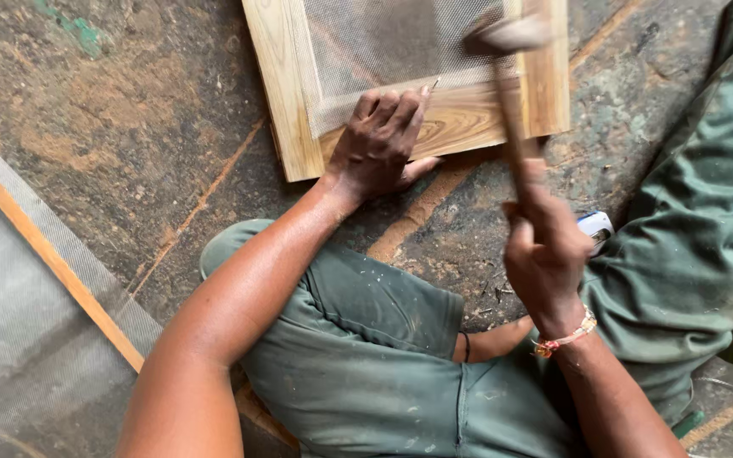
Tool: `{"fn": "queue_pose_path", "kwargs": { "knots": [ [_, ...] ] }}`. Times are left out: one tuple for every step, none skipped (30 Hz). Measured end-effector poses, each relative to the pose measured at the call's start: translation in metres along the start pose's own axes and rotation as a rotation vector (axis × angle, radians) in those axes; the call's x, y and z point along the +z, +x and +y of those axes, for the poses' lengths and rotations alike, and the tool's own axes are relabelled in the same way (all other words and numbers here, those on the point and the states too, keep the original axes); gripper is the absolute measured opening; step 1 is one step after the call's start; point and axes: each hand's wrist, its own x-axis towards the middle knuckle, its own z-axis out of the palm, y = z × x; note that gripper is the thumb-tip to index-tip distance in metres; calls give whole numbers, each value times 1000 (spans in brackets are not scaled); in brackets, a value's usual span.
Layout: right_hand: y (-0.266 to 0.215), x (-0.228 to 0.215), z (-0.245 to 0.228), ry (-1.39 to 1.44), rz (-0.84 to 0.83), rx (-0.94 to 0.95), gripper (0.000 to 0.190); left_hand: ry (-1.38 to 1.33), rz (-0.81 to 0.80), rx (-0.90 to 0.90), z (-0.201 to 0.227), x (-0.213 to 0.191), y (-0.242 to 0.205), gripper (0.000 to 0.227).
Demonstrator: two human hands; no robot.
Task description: The person sits on the floor and attaches a mesh screen to a wooden frame. They position the screen, place nails along the frame edges, and hammer them in to secure the screen.
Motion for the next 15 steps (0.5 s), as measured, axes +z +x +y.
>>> {"fn": "queue_pose_path", "kwargs": {
  "knots": [
    [3,-2,-1,70,-34,18,54,5,8,2,-1,-2,4,93],
    [7,-3,-1,141,-68,36,55,10,15,5,-3,-4,7,93],
    [10,-3,-2,212,-102,53,57,25,14,5,-3,-5,8,93],
    [12,-2,-2,185,-38,40,55,41,8,-3,-3,-6,6,93],
    [13,0,-2,159,27,27,52,57,3,-11,-4,-4,4,94],
    [6,-2,-2,127,71,30,50,25,-6,-15,0,-2,-3,94],
    [0,-4,-2,52,-26,52,52,-6,-14,-20,3,1,-9,94],
    [2,-4,0,-22,-95,60,54,-20,-1,-9,-1,4,-5,95],
    [4,-5,1,-95,-164,69,56,-24,-11,-15,-2,5,-3,92],
    [5,-7,1,-46,-137,42,57,-27,-21,-20,-2,5,0,89],
    [5,-9,1,3,-111,15,57,-30,-30,-24,-2,6,4,86],
    [8,-7,2,58,-87,-19,58,-16,-6,-25,-6,8,5,87],
    [11,-1,4,107,-29,-20,56,-2,17,-26,-9,10,6,88],
    [4,0,4,152,0,-2,54,-12,21,-41,-1,13,-4,89],
    [-3,1,4,196,29,16,53,-15,7,-52,5,15,-13,87]
  ]
}}
